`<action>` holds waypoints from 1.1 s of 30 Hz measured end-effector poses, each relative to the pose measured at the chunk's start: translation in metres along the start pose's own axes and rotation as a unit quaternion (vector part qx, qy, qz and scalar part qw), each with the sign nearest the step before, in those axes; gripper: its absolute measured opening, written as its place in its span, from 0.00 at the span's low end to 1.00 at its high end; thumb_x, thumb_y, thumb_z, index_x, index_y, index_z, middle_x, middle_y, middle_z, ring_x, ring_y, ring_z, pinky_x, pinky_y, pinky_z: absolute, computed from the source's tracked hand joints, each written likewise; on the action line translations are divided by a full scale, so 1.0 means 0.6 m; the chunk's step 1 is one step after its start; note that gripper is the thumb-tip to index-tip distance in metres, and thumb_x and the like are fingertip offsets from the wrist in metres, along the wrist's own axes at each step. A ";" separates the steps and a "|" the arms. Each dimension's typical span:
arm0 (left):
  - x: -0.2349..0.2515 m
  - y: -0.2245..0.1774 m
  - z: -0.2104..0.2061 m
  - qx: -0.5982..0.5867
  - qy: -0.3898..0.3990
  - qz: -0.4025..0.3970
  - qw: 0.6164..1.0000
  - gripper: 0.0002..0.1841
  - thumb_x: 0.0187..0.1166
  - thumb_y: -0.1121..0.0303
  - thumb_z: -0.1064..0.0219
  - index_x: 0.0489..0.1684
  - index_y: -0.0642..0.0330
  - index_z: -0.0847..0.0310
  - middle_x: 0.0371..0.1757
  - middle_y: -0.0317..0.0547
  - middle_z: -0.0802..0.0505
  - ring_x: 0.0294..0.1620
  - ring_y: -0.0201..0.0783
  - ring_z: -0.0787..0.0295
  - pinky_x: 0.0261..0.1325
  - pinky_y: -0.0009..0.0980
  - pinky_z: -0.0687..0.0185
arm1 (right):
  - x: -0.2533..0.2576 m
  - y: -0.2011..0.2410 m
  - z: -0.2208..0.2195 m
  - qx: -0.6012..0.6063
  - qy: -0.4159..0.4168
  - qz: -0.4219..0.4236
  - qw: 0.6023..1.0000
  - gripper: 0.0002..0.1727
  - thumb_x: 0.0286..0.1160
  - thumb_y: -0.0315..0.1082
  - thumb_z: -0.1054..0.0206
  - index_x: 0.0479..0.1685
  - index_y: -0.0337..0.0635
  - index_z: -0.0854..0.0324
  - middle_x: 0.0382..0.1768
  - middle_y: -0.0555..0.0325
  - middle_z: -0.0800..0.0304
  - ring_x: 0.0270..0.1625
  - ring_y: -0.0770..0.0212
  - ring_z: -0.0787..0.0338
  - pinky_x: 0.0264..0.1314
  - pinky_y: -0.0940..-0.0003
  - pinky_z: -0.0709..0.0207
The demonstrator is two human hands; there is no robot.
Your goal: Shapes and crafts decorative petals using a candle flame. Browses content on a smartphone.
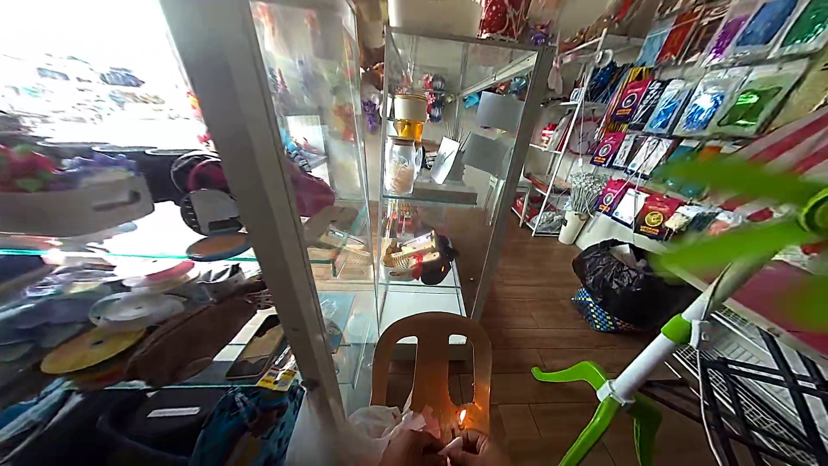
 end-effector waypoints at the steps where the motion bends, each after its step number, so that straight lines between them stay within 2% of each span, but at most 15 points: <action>1: 0.000 0.003 0.002 -0.036 0.008 0.011 0.999 0.14 0.82 0.65 0.31 0.53 0.66 0.09 0.47 0.56 0.05 0.50 0.49 0.07 0.62 0.53 0.18 | -0.001 0.001 0.001 -0.018 0.002 0.010 1.000 0.08 0.79 0.31 0.30 0.47 0.34 0.19 0.34 0.60 0.13 0.34 0.70 0.15 0.37 0.70 0.19; 5: -0.005 0.000 0.005 -0.143 0.017 0.070 0.987 0.11 0.83 0.68 0.31 0.52 0.66 0.10 0.41 0.46 0.05 0.38 0.34 0.11 0.44 0.36 0.16 | -0.003 0.006 0.008 -0.069 0.017 0.066 0.995 0.09 0.76 0.31 0.28 0.43 0.33 0.16 0.31 0.60 0.13 0.32 0.71 0.16 0.37 0.71 0.20; 9: -0.001 0.006 0.002 -0.168 0.012 0.080 0.982 0.11 0.84 0.66 0.32 0.50 0.64 0.10 0.36 0.40 0.06 0.31 0.27 0.13 0.37 0.29 0.17 | -0.001 0.007 0.013 -0.065 0.025 0.069 0.995 0.07 0.76 0.31 0.28 0.40 0.35 0.17 0.29 0.62 0.14 0.29 0.73 0.17 0.34 0.74 0.21; 13: 0.003 0.013 -0.007 -0.158 -0.010 0.066 0.985 0.10 0.83 0.64 0.30 0.48 0.62 0.09 0.34 0.38 0.07 0.30 0.25 0.16 0.39 0.28 0.19 | -0.004 0.006 0.010 -0.011 0.002 0.023 1.000 0.08 0.77 0.32 0.28 0.45 0.36 0.17 0.33 0.61 0.13 0.31 0.71 0.14 0.33 0.74 0.19; 16: 0.002 0.009 -0.006 -0.158 -0.013 0.068 0.985 0.11 0.83 0.64 0.30 0.49 0.62 0.10 0.36 0.38 0.07 0.32 0.26 0.15 0.41 0.29 0.19 | 0.002 0.001 0.009 0.013 -0.031 0.021 0.999 0.06 0.78 0.30 0.29 0.45 0.36 0.16 0.33 0.60 0.12 0.30 0.70 0.14 0.30 0.74 0.20; 20: -0.001 -0.003 0.003 -0.202 -0.006 0.071 0.977 0.12 0.85 0.66 0.33 0.52 0.66 0.12 0.38 0.42 0.08 0.33 0.29 0.14 0.40 0.30 0.16 | 0.002 0.017 0.011 -0.044 -0.050 0.045 0.997 0.10 0.79 0.29 0.31 0.51 0.31 0.17 0.36 0.57 0.13 0.31 0.71 0.16 0.33 0.75 0.20; 22: -0.005 -0.005 0.003 -0.222 0.008 0.086 0.971 0.12 0.86 0.67 0.35 0.54 0.67 0.14 0.39 0.43 0.08 0.33 0.28 0.14 0.40 0.28 0.16 | -0.006 0.018 0.008 -0.074 -0.058 0.070 0.993 0.10 0.78 0.29 0.30 0.49 0.29 0.17 0.35 0.58 0.13 0.30 0.74 0.17 0.33 0.77 0.21; 25: -0.003 -0.005 0.004 -0.245 0.019 0.108 0.963 0.12 0.87 0.66 0.35 0.55 0.66 0.14 0.41 0.41 0.07 0.34 0.26 0.12 0.39 0.25 0.16 | -0.001 0.011 0.011 -0.077 -0.060 0.123 0.988 0.08 0.75 0.29 0.27 0.44 0.32 0.15 0.32 0.63 0.13 0.28 0.79 0.18 0.32 0.82 0.23; 33: 0.002 -0.001 0.005 -0.293 0.017 0.121 0.948 0.11 0.87 0.66 0.36 0.55 0.64 0.13 0.40 0.39 0.06 0.34 0.25 0.11 0.37 0.22 0.16 | 0.001 0.009 0.014 -0.045 -0.058 0.123 0.990 0.06 0.77 0.30 0.29 0.44 0.35 0.13 0.33 0.63 0.10 0.27 0.78 0.17 0.27 0.83 0.25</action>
Point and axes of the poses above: each hand's wrist, its own x-axis towards the middle knuckle, its own z-axis out of the back of the hand, y = z × x, the point moved 2 cm from there along x, towards the middle knuckle
